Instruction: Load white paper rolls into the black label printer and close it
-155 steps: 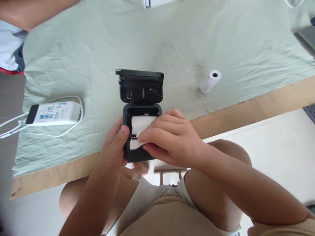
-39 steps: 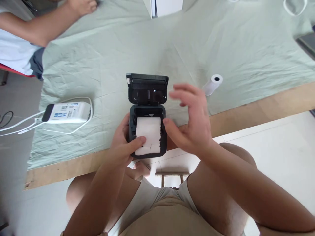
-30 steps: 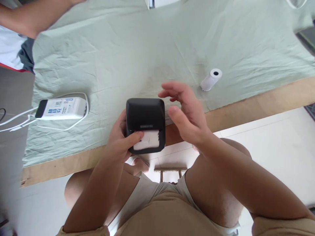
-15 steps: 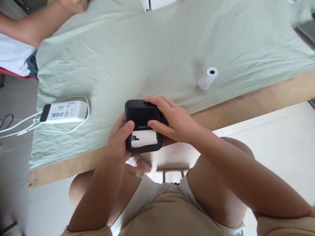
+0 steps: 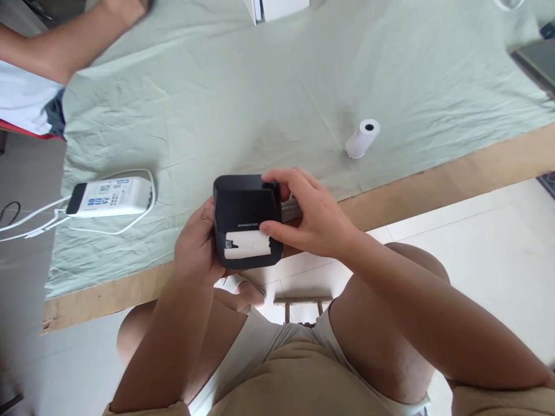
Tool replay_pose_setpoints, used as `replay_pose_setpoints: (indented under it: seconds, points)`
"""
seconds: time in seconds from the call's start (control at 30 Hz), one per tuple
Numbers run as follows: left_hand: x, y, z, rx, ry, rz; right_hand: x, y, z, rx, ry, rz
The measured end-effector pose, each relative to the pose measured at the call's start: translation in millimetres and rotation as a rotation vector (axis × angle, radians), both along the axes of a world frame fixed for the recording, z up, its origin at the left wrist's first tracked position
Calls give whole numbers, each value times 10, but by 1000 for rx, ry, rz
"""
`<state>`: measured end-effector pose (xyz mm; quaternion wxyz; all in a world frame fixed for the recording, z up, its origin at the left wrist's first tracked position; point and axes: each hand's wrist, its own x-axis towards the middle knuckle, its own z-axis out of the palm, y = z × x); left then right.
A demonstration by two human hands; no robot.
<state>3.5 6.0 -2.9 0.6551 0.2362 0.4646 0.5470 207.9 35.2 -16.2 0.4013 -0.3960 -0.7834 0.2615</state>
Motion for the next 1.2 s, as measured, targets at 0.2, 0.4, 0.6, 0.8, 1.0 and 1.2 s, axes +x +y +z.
replay_pose_setpoints:
  seconds: [0.2,0.4,0.6,0.8,1.0,1.2]
  points:
    - [12,14,14,-14,42,-2,2,-23,95,114,-35,18]
    - [21,2,26,-38,29,-4,-144,-64,247,156,203,-244]
    - [19,-14,-7,-22,23,-32,-220,40,304,330,-227,-269]
    - [-12,-30,-23,19,9,-101,-300,8,509,154,-712,-218]
    - [-33,-59,25,-23,59,-163,-252,49,541,50,-620,-74]
    - [-30,-83,4,-89,82,-90,-1,27,549,-71,86,-254]
